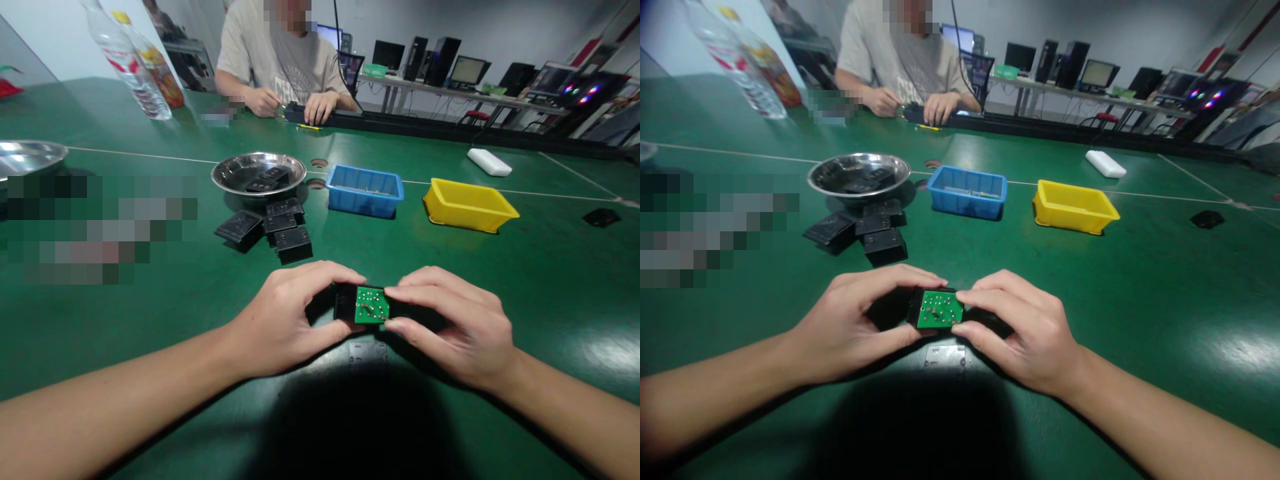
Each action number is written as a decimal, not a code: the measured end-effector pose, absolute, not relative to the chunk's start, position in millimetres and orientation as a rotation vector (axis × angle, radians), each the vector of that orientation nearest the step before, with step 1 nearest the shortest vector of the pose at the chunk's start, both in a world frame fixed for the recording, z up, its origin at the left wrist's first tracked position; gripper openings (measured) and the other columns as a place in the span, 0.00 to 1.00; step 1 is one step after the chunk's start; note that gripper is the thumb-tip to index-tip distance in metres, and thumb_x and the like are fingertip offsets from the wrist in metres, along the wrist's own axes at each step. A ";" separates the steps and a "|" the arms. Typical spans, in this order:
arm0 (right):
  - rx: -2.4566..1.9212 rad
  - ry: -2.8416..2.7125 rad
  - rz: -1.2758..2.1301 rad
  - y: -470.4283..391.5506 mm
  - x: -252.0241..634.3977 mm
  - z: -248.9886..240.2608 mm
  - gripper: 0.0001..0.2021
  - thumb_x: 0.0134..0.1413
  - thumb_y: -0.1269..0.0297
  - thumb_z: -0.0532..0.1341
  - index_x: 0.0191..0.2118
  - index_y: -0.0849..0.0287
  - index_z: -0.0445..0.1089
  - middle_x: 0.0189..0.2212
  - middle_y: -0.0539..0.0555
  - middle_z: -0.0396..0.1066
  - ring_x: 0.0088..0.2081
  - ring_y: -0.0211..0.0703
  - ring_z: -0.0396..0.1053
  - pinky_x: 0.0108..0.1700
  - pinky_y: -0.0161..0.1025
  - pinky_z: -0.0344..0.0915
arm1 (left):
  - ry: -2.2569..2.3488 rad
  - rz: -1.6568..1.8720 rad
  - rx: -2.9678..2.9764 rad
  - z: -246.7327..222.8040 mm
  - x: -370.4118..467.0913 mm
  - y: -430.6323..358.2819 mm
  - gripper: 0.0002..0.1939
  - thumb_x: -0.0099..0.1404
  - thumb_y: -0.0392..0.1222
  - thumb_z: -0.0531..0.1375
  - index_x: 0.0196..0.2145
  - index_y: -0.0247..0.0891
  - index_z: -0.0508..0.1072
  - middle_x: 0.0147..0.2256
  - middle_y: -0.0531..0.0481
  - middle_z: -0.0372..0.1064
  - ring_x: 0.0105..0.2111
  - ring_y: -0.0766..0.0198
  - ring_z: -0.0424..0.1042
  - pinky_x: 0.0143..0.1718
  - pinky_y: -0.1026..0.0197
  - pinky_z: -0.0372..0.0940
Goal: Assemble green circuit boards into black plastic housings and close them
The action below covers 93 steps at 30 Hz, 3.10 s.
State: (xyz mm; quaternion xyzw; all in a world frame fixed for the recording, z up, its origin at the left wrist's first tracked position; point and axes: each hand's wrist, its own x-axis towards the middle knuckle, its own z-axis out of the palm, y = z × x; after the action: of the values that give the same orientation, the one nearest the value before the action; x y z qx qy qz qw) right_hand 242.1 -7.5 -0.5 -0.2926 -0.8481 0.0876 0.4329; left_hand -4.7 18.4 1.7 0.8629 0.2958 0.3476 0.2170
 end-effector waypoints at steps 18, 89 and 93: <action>-0.763 -2.081 0.355 -5.2 241.8 -2.7 0.11 0.55 0.71 0.69 0.45 0.63 0.74 0.37 0.57 0.74 0.38 0.41 0.72 0.39 0.37 0.70 | 0.843 0.956 2.366 1.0 -4.4 18.4 0.15 0.64 0.42 0.66 0.48 0.40 0.74 0.44 0.49 0.79 0.43 0.62 0.79 0.46 0.64 0.72; -0.658 -2.228 0.493 -5.8 238.6 -1.1 0.08 0.59 0.75 0.61 0.43 0.59 0.73 0.33 0.55 0.76 0.34 0.41 0.73 0.37 0.38 0.70 | 1.031 0.880 2.255 2.4 0.4 15.6 0.17 0.60 0.36 0.62 0.46 0.40 0.64 0.44 0.48 0.75 0.41 0.62 0.76 0.43 0.61 0.71; -0.600 -2.385 0.519 -6.5 240.1 -0.4 0.10 0.57 0.69 0.66 0.45 0.61 0.72 0.37 0.58 0.75 0.37 0.43 0.71 0.38 0.39 0.69 | 1.003 0.873 2.249 1.7 -0.2 16.9 0.18 0.62 0.36 0.62 0.48 0.41 0.63 0.45 0.49 0.75 0.43 0.62 0.77 0.44 0.62 0.70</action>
State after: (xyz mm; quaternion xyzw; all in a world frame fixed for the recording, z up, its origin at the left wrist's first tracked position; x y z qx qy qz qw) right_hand 240.1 -6.5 -0.4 -0.2271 -0.9024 0.1964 0.3091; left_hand -0.2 16.9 1.7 0.8309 0.3706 0.3224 0.2614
